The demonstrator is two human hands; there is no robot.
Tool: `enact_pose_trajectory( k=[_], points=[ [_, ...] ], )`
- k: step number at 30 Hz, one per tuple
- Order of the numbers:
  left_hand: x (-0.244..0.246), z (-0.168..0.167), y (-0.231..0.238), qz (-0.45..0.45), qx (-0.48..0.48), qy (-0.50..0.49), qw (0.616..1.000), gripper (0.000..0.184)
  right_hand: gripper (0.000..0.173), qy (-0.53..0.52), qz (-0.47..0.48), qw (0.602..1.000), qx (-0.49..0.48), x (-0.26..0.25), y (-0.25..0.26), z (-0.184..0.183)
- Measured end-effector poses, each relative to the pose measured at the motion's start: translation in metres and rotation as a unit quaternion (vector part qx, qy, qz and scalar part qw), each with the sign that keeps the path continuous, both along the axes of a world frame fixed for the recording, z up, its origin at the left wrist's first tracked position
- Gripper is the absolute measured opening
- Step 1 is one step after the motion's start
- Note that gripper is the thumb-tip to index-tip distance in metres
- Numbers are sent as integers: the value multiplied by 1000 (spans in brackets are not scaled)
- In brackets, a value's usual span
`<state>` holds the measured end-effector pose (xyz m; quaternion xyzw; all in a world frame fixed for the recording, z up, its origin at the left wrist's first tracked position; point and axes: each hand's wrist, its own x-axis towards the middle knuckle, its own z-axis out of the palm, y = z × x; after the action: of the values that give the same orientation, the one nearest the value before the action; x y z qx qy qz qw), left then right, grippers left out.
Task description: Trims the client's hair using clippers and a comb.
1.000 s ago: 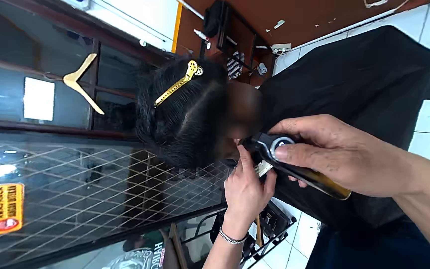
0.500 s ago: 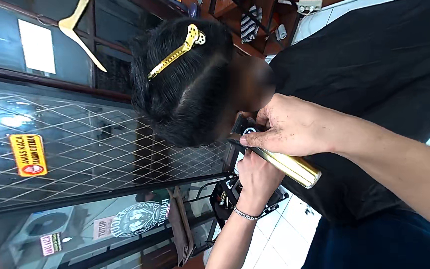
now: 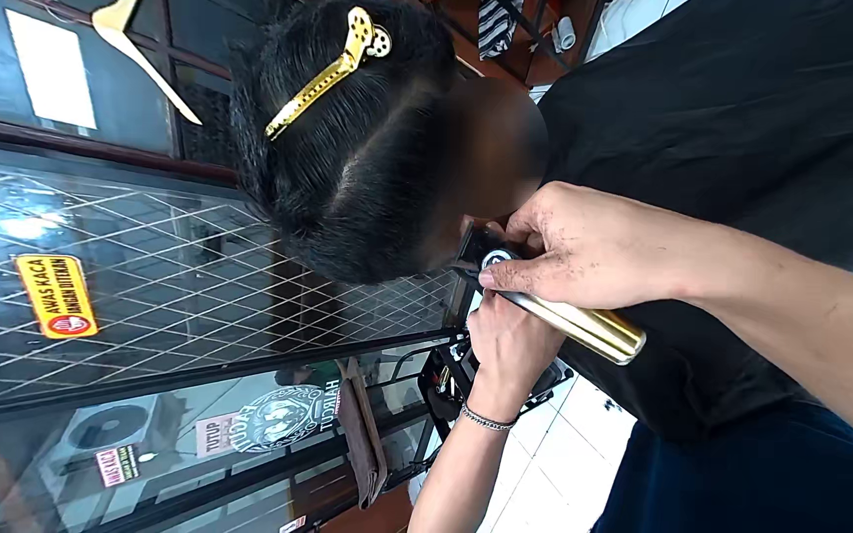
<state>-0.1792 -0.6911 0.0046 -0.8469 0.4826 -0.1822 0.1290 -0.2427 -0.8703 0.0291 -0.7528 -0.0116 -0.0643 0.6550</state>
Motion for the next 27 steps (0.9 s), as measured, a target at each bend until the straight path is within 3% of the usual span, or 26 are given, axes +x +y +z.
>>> enact_pose_trajectory(
  k=[7, 12, 22, 27],
  points=[
    [1, -1, 1, -13, -27, 5, 1000, 38, 35, 21, -26, 999, -14, 1, 0, 8],
    [1, -2, 0, -14, 1, -20, 1000, 35, 28, -47, -10, 999, -10, 1, 1, -4],
    [0, -3, 1, -17, -17, -10, 1000, 34, 32, -6, 10, 997, 78, 4, -1, -4],
    [0, -3, 1, -9, -11, -11, 1000, 37, 28, -56, 10, 996, 69, 6, 1, -10]
  ],
)
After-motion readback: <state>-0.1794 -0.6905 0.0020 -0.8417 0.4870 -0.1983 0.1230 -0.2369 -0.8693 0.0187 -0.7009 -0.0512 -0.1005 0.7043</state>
